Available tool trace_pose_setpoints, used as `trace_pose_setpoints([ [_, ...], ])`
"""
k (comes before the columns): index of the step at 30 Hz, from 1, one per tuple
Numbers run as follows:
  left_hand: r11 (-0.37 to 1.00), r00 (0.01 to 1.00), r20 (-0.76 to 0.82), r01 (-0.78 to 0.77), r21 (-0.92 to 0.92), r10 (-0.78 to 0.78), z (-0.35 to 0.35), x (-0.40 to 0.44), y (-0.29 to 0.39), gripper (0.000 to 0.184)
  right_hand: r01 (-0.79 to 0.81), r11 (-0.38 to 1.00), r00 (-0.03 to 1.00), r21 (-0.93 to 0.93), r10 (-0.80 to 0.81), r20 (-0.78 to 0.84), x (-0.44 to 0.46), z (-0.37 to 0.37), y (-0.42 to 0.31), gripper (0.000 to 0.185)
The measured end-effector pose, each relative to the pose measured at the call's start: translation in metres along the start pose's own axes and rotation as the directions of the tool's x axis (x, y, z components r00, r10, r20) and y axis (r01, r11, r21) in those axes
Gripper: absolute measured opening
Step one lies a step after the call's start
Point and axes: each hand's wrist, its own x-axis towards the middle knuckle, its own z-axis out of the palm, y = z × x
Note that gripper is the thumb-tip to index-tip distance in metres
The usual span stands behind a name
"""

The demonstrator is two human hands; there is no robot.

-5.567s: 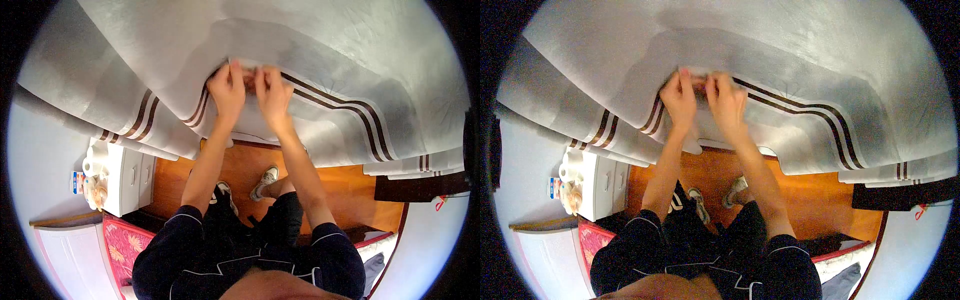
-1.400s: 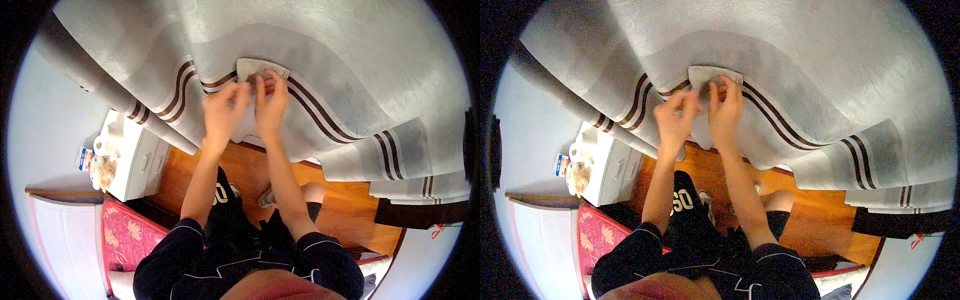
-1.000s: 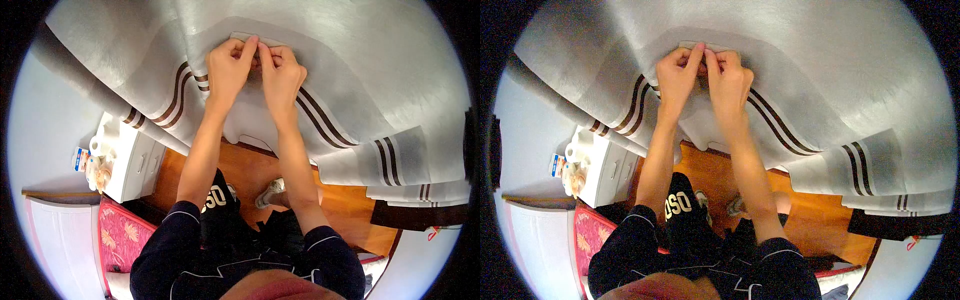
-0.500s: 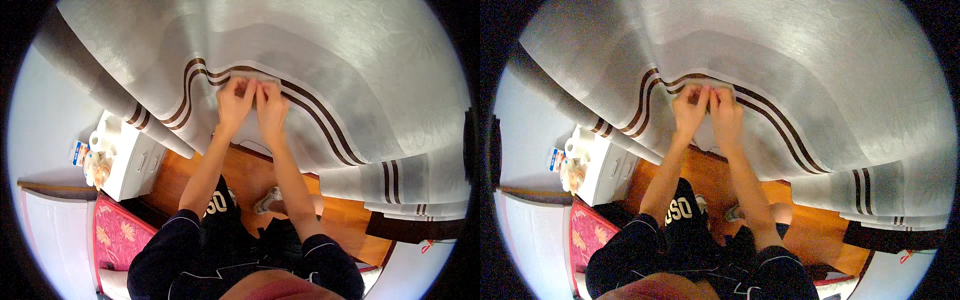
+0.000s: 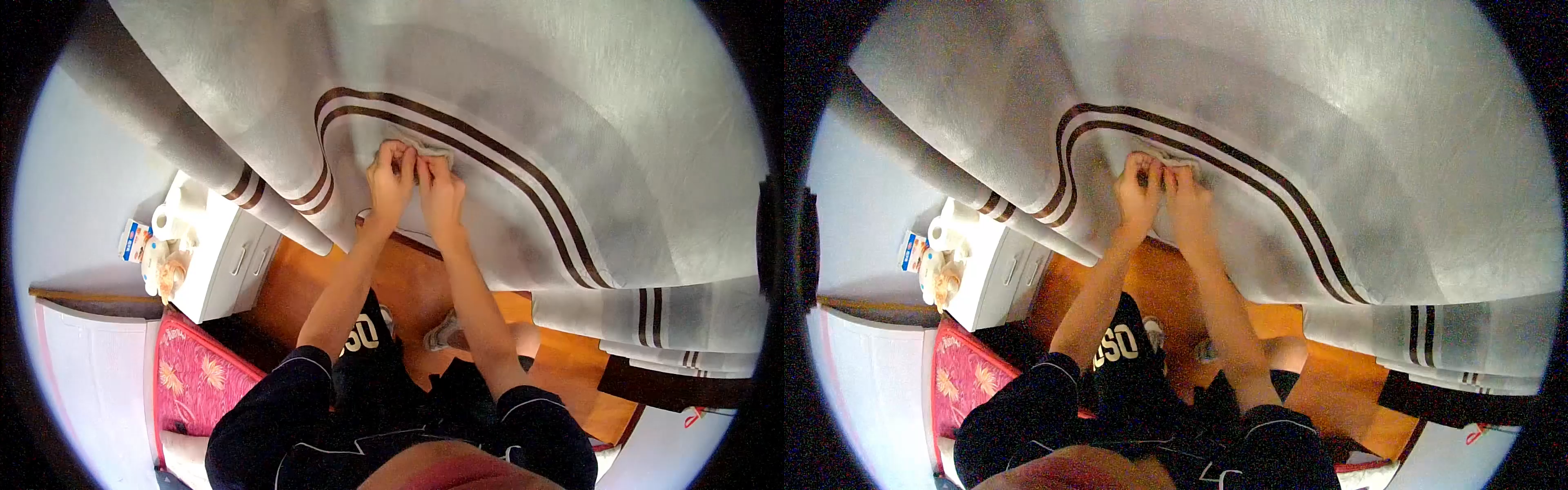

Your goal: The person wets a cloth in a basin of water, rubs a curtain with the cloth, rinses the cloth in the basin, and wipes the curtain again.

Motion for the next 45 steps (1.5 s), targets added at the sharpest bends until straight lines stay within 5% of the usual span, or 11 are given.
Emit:
trace_pose_setpoints([
  [5, 0.990, 0.996, 0.006, 0.094, -0.107, -0.094, -0.007, 0.016, 0.013, 0.015, 0.097, 0.995, 0.994, 0.001, -0.097, -0.047, 0.022, -0.011, -0.026, 0.010],
  [9, 0.985, 0.994, -0.053, -0.104, -0.141, 0.097, -0.021, 0.095, 0.083, 0.017, 0.239, 0.970, 0.920, 0.042, -0.213, -0.328, 0.089, -0.040, -0.088, 0.010],
  [15, 0.989, 0.990, -0.099, -0.108, -0.096, 0.099, -0.012, 0.082, 0.078, 0.019, 0.142, 0.988, 0.960, 0.059, -0.123, -0.253, 0.076, -0.043, -0.073, 0.013],
  [22, 0.991, 0.992, 0.121, 0.058, -0.120, -0.044, 0.018, -0.026, 0.030, 0.022, -0.030, 0.994, 0.986, -0.104, 0.012, -0.169, -0.019, -0.036, 0.016, 0.009],
  [24, 0.913, 0.931, 0.195, 0.348, -0.215, -0.309, 0.019, -0.020, 0.038, 0.023, -0.012, 0.996, 0.983, -0.093, -0.006, -0.185, -0.007, -0.045, 0.010, 0.009],
  [28, 0.968, 0.997, -0.017, -0.081, -0.236, 0.079, 0.015, 0.050, 0.107, 0.016, 0.113, 0.992, 0.934, -0.052, -0.124, -0.336, 0.064, -0.087, -0.054, 0.009],
  [31, 0.981, 0.997, 0.069, 0.047, -0.190, -0.035, 0.014, 0.076, 0.144, 0.014, 0.164, 0.986, 0.917, -0.031, -0.164, -0.363, 0.085, -0.106, -0.067, 0.007],
  [34, 0.963, 0.994, 0.016, -0.099, -0.249, 0.107, 0.031, 0.045, 0.117, 0.015, 0.099, 0.995, 0.934, 0.008, -0.090, -0.345, 0.060, -0.109, -0.044, 0.009],
  [38, 0.912, 0.922, 0.373, 0.237, -0.334, -0.103, 0.063, -0.053, 0.066, 0.008, -0.082, 0.997, 0.940, 0.002, 0.078, -0.331, -0.019, -0.107, 0.025, 0.009],
  [42, 0.873, 0.888, 0.427, 0.335, -0.353, -0.169, 0.068, -0.053, 0.081, 0.008, -0.142, 0.989, 0.938, -0.049, 0.119, -0.324, -0.018, -0.123, 0.027, 0.009],
  [45, 0.907, 0.975, 0.220, 0.069, -0.415, 0.027, 0.064, -0.008, 0.129, 0.010, -0.025, 0.988, 0.908, -0.149, -0.040, -0.418, 0.019, -0.146, -0.001, 0.009],
])
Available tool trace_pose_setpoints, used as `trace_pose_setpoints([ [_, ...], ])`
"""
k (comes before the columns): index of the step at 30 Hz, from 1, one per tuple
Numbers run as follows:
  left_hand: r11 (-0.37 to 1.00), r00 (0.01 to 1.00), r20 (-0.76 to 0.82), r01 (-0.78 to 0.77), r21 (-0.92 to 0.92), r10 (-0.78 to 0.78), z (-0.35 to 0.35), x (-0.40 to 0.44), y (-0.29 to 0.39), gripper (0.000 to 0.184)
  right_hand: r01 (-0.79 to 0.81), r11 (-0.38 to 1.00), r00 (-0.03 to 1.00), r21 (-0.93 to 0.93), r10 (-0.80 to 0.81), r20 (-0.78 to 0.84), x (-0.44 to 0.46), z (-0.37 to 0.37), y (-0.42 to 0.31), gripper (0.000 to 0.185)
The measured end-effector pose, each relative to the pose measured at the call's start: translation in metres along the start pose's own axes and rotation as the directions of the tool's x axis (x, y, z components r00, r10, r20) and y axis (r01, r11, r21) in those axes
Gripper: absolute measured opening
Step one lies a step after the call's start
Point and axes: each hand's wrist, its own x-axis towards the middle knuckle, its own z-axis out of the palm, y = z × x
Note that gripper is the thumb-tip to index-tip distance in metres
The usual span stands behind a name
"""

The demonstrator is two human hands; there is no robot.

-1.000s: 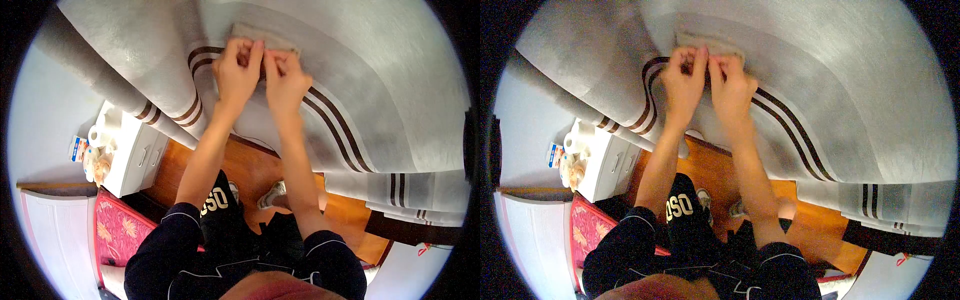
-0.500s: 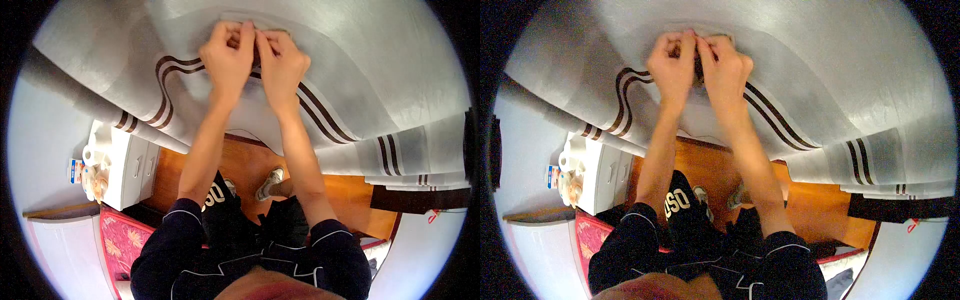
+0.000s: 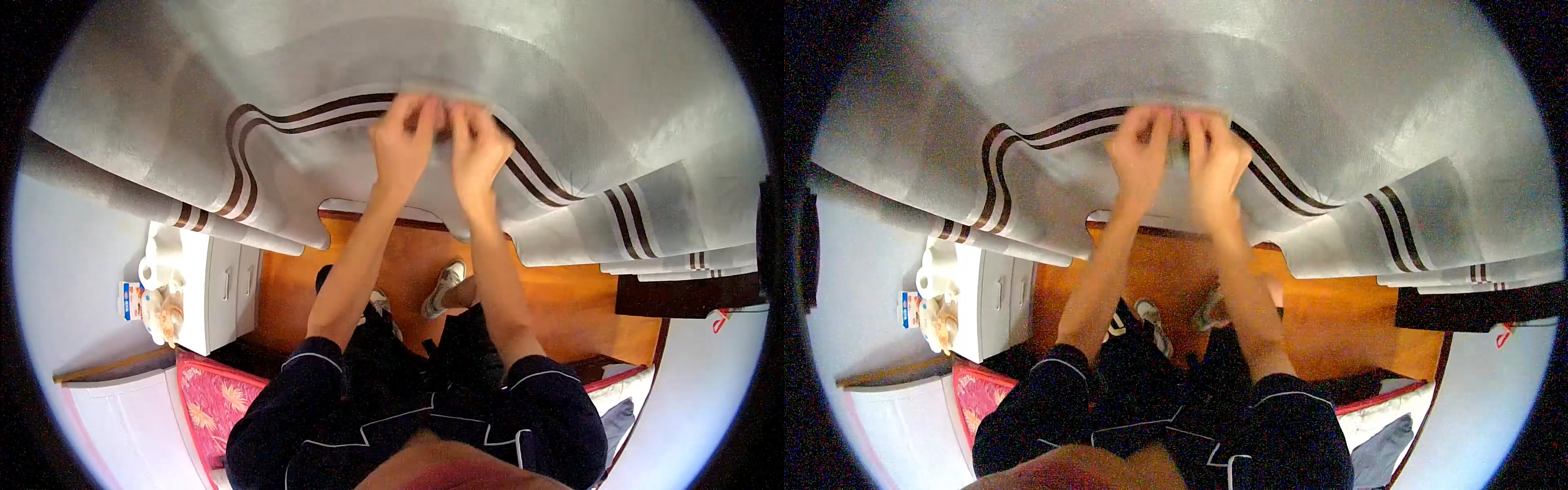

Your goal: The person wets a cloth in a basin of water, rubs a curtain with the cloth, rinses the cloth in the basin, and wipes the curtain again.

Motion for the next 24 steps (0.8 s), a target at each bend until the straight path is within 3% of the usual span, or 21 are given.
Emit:
trace_pose_setpoints([
  [1, 0.992, 0.993, -0.021, -0.112, 0.063, 0.113, 0.001, 0.019, 0.020, 0.010, 0.036, 0.999, 0.999, 0.039, -0.034, -0.041, 0.021, 0.000, -0.009, 0.009],
  [4, 0.995, 1.000, -0.005, 0.009, -0.102, -0.010, 0.011, 0.047, 0.044, 0.011, 0.041, 0.995, 0.998, 0.096, -0.036, -0.057, 0.055, -0.010, -0.026, 0.009],
  [6, 0.997, 1.000, -0.007, -0.003, -0.081, 0.003, 0.010, 0.046, 0.041, 0.012, 0.095, 0.990, 0.994, 0.102, -0.090, -0.054, 0.049, -0.009, -0.016, 0.009],
  [7, 0.996, 0.997, 0.000, -0.072, 0.047, 0.072, 0.006, 0.034, 0.024, 0.014, 0.051, 0.998, 0.999, 0.038, -0.052, 0.007, 0.036, -0.011, -0.011, 0.009],
  [9, 0.971, 0.980, 0.091, 0.160, 0.179, -0.179, -0.001, -0.001, 0.000, 0.014, -0.005, 1.000, 0.993, 0.012, 0.003, 0.117, -0.007, -0.006, 0.022, 0.008],
  [11, 0.963, 0.978, 0.113, 0.148, 0.224, -0.176, -0.004, -0.046, -0.044, 0.014, -0.132, 0.990, 0.967, 0.041, 0.120, 0.226, -0.059, 0.000, 0.056, 0.010],
  [13, 0.951, 0.938, 0.213, 0.232, 0.204, -0.274, -0.004, -0.082, -0.087, 0.014, -0.270, 0.963, 0.926, -0.010, 0.263, 0.272, -0.103, 0.007, 0.091, 0.010],
  [17, 0.931, 0.916, 0.251, 0.244, 0.273, -0.314, 0.002, -0.108, -0.098, 0.014, -0.278, 0.958, 0.928, -0.078, 0.288, 0.236, -0.131, 0.007, 0.104, 0.010],
  [23, 0.947, 0.928, 0.191, 0.303, 0.110, -0.319, 0.004, -0.107, -0.094, 0.019, -0.387, 0.916, 0.877, -0.105, 0.401, 0.265, -0.131, 0.009, 0.104, 0.017],
  [24, 0.912, 0.897, 0.168, 0.402, 0.076, -0.410, 0.005, -0.107, -0.096, 0.020, -0.387, 0.920, 0.883, -0.065, 0.390, 0.261, -0.129, 0.009, 0.103, 0.019],
])
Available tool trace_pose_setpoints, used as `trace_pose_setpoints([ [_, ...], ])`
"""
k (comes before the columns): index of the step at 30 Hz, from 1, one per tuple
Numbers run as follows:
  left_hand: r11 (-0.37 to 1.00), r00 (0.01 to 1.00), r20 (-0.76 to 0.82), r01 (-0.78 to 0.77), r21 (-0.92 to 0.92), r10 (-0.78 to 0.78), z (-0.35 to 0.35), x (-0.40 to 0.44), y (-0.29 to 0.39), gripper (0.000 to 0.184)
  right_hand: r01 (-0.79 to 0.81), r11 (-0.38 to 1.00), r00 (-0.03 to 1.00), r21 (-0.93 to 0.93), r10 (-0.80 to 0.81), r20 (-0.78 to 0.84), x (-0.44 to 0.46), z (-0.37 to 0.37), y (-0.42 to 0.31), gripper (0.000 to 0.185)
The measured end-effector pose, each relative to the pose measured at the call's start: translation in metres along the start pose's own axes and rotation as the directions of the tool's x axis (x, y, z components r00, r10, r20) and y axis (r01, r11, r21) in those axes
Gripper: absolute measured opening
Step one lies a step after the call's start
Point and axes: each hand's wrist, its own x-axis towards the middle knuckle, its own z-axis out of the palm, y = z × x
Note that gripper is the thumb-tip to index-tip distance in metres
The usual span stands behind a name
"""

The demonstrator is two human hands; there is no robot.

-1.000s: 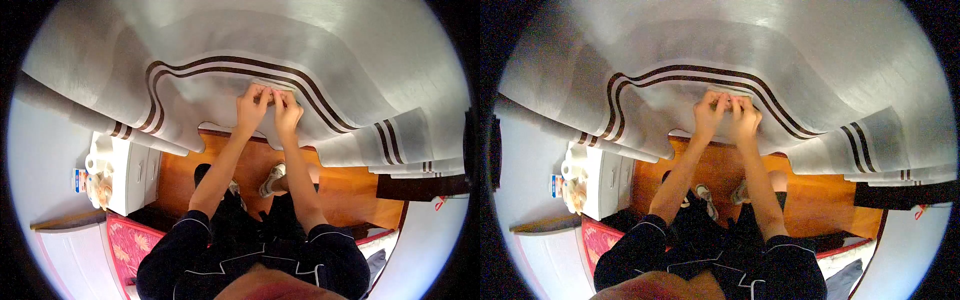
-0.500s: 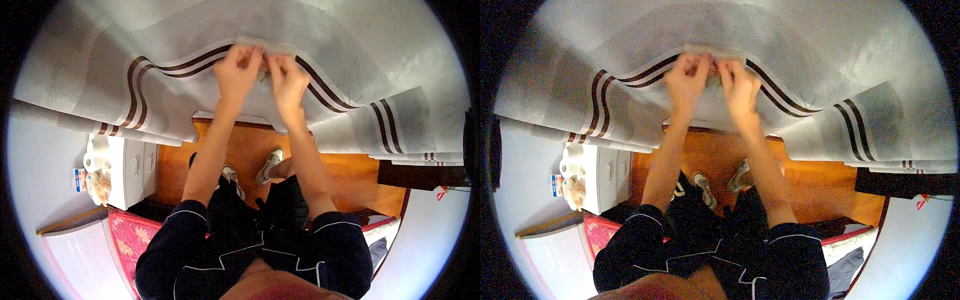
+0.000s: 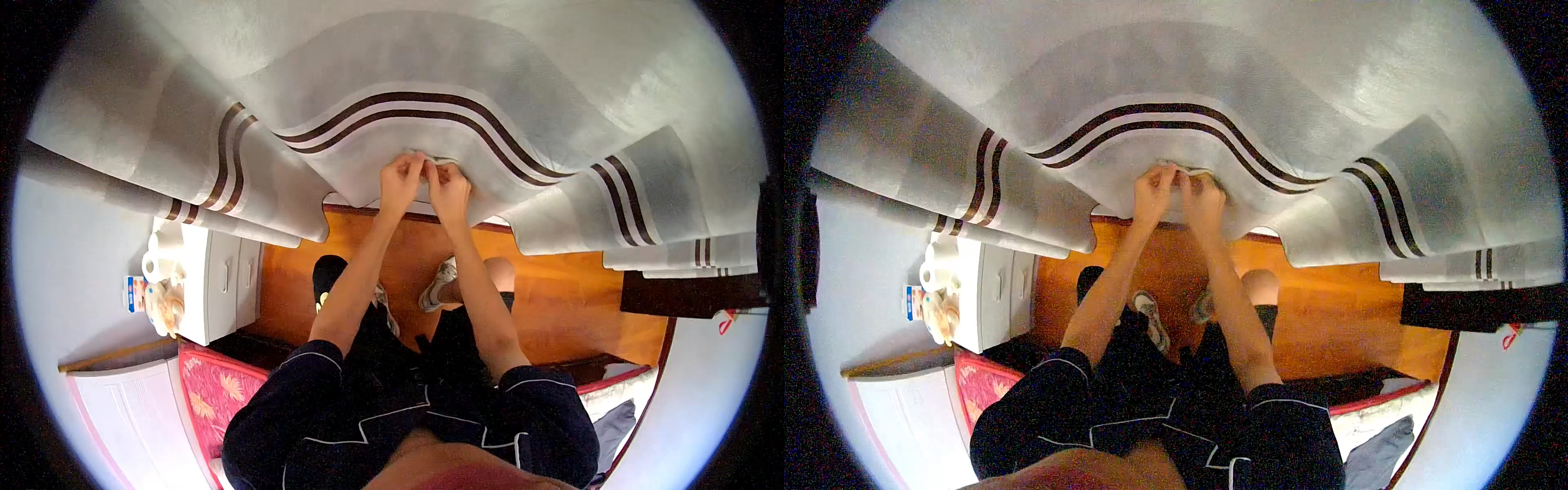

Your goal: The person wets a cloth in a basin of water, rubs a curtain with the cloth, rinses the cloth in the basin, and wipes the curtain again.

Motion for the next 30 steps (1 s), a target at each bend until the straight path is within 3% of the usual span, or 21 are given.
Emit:
trace_pose_setpoints([
  [1, 0.993, 0.995, -0.006, 0.103, -0.053, -0.103, 0.000, -0.001, -0.002, 0.021, 0.007, 0.999, 1.000, 0.034, -0.006, -0.006, -0.001, -0.002, -0.002, 0.021],
  [2, 0.993, 0.994, 0.008, 0.105, -0.057, -0.105, 0.000, 0.000, -0.004, 0.021, 0.000, 1.000, 1.000, 0.025, 0.000, -0.016, -0.001, -0.004, -0.004, 0.021],
  [4, 0.996, 1.000, -0.010, -0.013, 0.083, 0.014, -0.002, 0.006, -0.006, 0.024, -0.091, 0.994, 0.994, 0.061, 0.087, 0.060, 0.006, -0.004, -0.011, 0.022],
  [8, 0.983, 1.000, 0.018, 0.004, 0.184, -0.008, 0.000, 0.010, -0.002, 0.026, -0.022, 0.997, 1.000, -0.069, 0.023, 0.020, 0.008, 0.011, 0.002, 0.020],
  [10, 0.940, 0.992, -0.052, -0.089, 0.330, 0.112, 0.004, 0.004, -0.003, 0.026, -0.016, 0.997, 0.999, -0.077, 0.018, 0.032, 0.009, 0.009, 0.005, 0.020],
  [14, 0.936, 0.991, -0.086, -0.068, 0.345, 0.103, 0.012, -0.001, -0.004, 0.030, 0.077, 0.996, 0.994, -0.047, -0.073, 0.076, 0.010, -0.012, -0.009, 0.019],
  [16, 0.923, 0.992, -0.083, -0.057, 0.381, 0.095, 0.027, -0.009, 0.007, 0.030, 0.035, 0.999, 0.996, -0.016, -0.033, 0.080, 0.011, -0.016, 0.008, 0.018],
  [18, 0.928, 0.996, -0.060, -0.037, 0.370, 0.063, 0.048, -0.017, 0.005, 0.028, 0.092, 0.994, 0.995, -0.051, -0.089, 0.051, 0.012, -0.038, 0.023, 0.016],
  [19, 0.895, 1.000, -0.006, -0.018, 0.446, 0.023, 0.061, -0.022, 0.006, 0.027, -0.008, 0.992, 0.995, -0.122, 0.020, 0.099, 0.010, -0.051, 0.031, 0.015],
  [20, 0.895, 0.999, -0.007, -0.025, 0.446, 0.032, 0.078, -0.016, 0.006, 0.027, -0.002, 0.993, 0.995, -0.118, 0.013, 0.095, 0.018, -0.058, 0.050, 0.015],
  [22, 0.909, 0.974, 0.073, -0.227, 0.349, 0.215, 0.107, -0.032, 0.010, 0.025, -0.043, 0.990, 0.998, -0.132, 0.048, 0.033, 0.007, -0.082, 0.077, 0.017],
  [23, 0.911, 0.977, 0.084, -0.213, 0.354, 0.196, 0.116, -0.041, 0.015, 0.025, -0.065, 0.989, 0.997, -0.135, 0.070, 0.037, -0.001, -0.093, 0.078, 0.017],
  [25, 0.919, 0.974, 0.225, -0.063, 0.389, -0.028, 0.137, -0.040, 0.020, 0.023, -0.197, 0.966, 0.980, -0.169, 0.189, -0.064, 0.007, -0.117, 0.067, 0.019],
  [28, 0.952, 0.966, 0.252, -0.028, 0.304, -0.052, 0.152, -0.044, 0.040, 0.023, -0.119, 0.950, 0.992, -0.289, 0.104, -0.065, 0.012, -0.137, 0.082, 0.020],
  [29, 0.954, 0.965, 0.258, -0.033, 0.297, -0.047, 0.151, -0.046, 0.041, 0.023, -0.291, 0.937, 0.957, -0.192, 0.285, -0.057, 0.003, -0.127, 0.095, 0.020],
  [30, 0.945, 0.954, 0.290, -0.027, 0.327, -0.073, 0.147, -0.045, 0.041, 0.023, -0.287, 0.939, 0.958, -0.192, 0.279, -0.068, -0.001, -0.131, 0.096, 0.020],
])
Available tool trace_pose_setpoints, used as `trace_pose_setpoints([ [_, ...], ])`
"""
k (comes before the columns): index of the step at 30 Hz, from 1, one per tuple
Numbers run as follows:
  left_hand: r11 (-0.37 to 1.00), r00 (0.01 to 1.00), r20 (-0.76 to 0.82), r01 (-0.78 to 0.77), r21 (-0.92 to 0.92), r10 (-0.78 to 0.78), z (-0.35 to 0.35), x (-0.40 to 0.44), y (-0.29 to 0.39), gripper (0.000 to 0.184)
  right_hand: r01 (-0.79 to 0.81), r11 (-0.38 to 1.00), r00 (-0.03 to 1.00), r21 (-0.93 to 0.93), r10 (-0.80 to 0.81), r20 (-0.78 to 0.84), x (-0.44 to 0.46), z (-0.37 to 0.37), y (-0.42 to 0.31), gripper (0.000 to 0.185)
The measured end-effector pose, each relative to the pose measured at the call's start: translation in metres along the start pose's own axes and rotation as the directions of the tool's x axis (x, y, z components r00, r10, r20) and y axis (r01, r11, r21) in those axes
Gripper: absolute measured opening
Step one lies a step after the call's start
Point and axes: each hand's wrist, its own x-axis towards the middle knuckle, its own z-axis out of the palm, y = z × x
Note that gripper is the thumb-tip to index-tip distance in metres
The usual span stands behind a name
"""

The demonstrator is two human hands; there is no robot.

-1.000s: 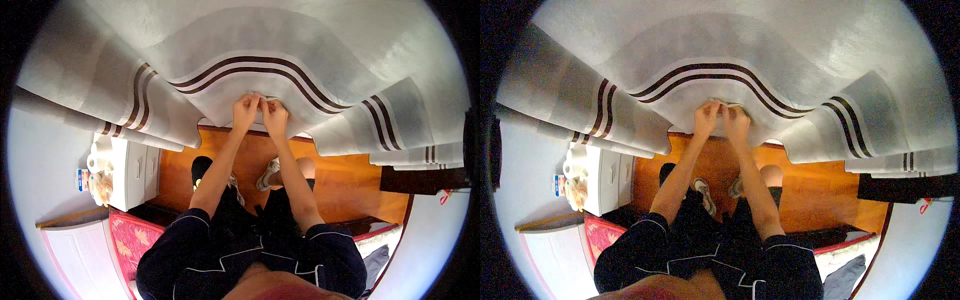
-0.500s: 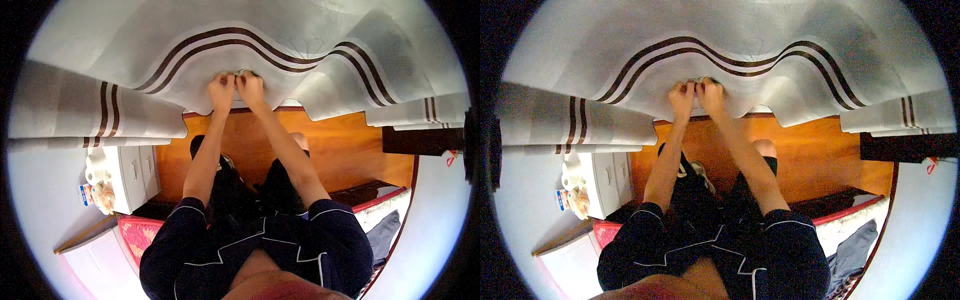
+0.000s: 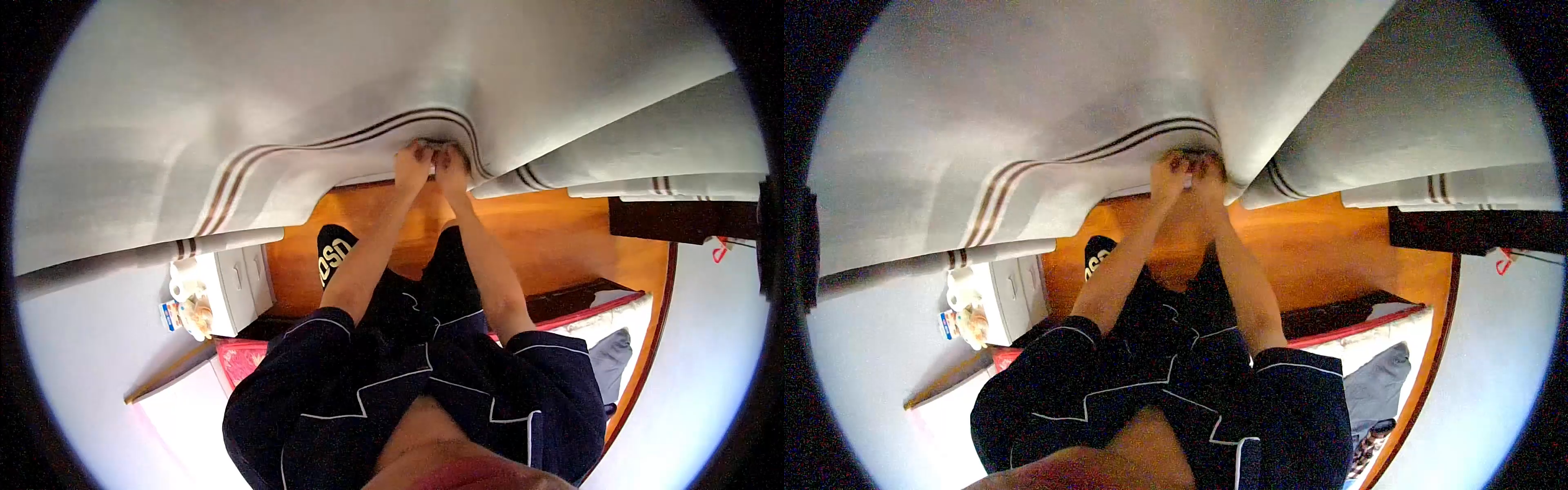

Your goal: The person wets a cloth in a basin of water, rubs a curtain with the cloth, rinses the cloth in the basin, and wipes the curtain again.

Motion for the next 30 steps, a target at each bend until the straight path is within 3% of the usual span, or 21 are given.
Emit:
trace_pose_setpoints([
  [2, 1.000, 1.000, 0.029, 0.008, 0.029, -0.009, -0.013, 0.002, 0.028, 0.023, -0.043, 0.999, 0.994, -0.019, 0.044, 0.099, -0.003, -0.026, -0.022, 0.019],
  [4, 0.968, 0.965, 0.081, 0.250, 0.033, -0.251, -0.034, -0.005, 0.070, 0.025, -0.042, 0.999, 0.981, -0.021, 0.045, 0.187, -0.007, -0.054, -0.053, 0.018],
  [8, 0.987, 0.982, 0.101, 0.160, -0.026, -0.157, -0.058, -0.015, 0.102, 0.026, 0.046, 0.982, 0.997, 0.181, -0.056, 0.047, -0.021, -0.073, -0.082, 0.018],
  [10, 0.988, 0.983, 0.116, 0.135, 0.081, -0.144, -0.069, -0.021, 0.126, 0.027, 0.122, 0.955, 0.991, 0.271, -0.132, 0.021, -0.023, -0.097, -0.111, 0.017],
  [13, 0.995, 0.990, 0.100, 0.091, 0.049, -0.096, -0.073, -0.041, 0.136, 0.027, 0.167, 0.984, 0.981, -0.059, -0.160, 0.111, -0.037, -0.145, -0.143, 0.015],
  [15, 0.990, 0.989, 0.064, 0.127, 0.058, -0.130, -0.085, -0.060, 0.160, 0.027, 0.042, 0.943, 0.989, 0.330, -0.086, 0.121, -0.047, -0.164, -0.152, 0.016],
  [18, 0.991, 0.990, 0.048, 0.134, 0.024, -0.135, -0.085, -0.082, 0.169, 0.026, -0.070, 0.969, 0.957, 0.238, -0.002, 0.289, -0.063, -0.186, -0.147, 0.016],
  [20, 0.993, 0.992, 0.063, 0.115, -0.021, -0.114, -0.080, -0.095, 0.167, 0.026, 0.010, 0.971, 0.976, 0.239, -0.061, 0.207, -0.074, -0.189, -0.138, 0.016],
  [22, 0.963, 0.950, 0.160, 0.262, 0.060, -0.268, -0.076, -0.106, 0.173, 0.025, 0.080, 0.971, 0.988, 0.224, -0.106, 0.110, -0.087, -0.193, -0.125, 0.016],
  [23, 0.967, 0.949, 0.187, 0.248, 0.060, -0.255, -0.071, -0.111, 0.177, 0.025, 0.064, 0.979, 0.989, 0.194, -0.088, 0.121, -0.095, -0.197, -0.118, 0.015],
  [24, 0.882, 0.886, 0.239, 0.440, -0.170, -0.397, -0.068, -0.116, 0.187, 0.024, 0.041, 0.985, 0.993, 0.168, -0.059, 0.105, -0.102, -0.202, -0.116, 0.015],
  [25, 0.706, 0.791, 0.334, 0.609, -0.361, -0.512, -0.067, -0.122, 0.194, 0.023, 0.017, 0.989, 0.996, 0.144, -0.030, 0.089, -0.109, -0.208, -0.116, 0.014],
  [26, 0.711, 0.781, 0.385, 0.615, -0.340, -0.491, -0.062, -0.127, 0.192, 0.023, -0.023, 0.993, 0.991, 0.117, 0.007, 0.131, -0.116, -0.216, -0.115, 0.016],
  [28, 0.489, 0.630, 0.528, 0.776, -0.399, -0.569, -0.047, -0.130, 0.185, 0.019, -0.092, 0.993, 0.990, 0.072, 0.083, 0.110, -0.125, -0.234, -0.113, 0.017],
  [30, 0.523, 0.624, 0.613, 0.768, -0.369, -0.484, -0.034, -0.128, 0.195, 0.019, -0.221, 0.973, 0.966, 0.072, 0.208, 0.153, -0.132, -0.253, -0.110, 0.020],
])
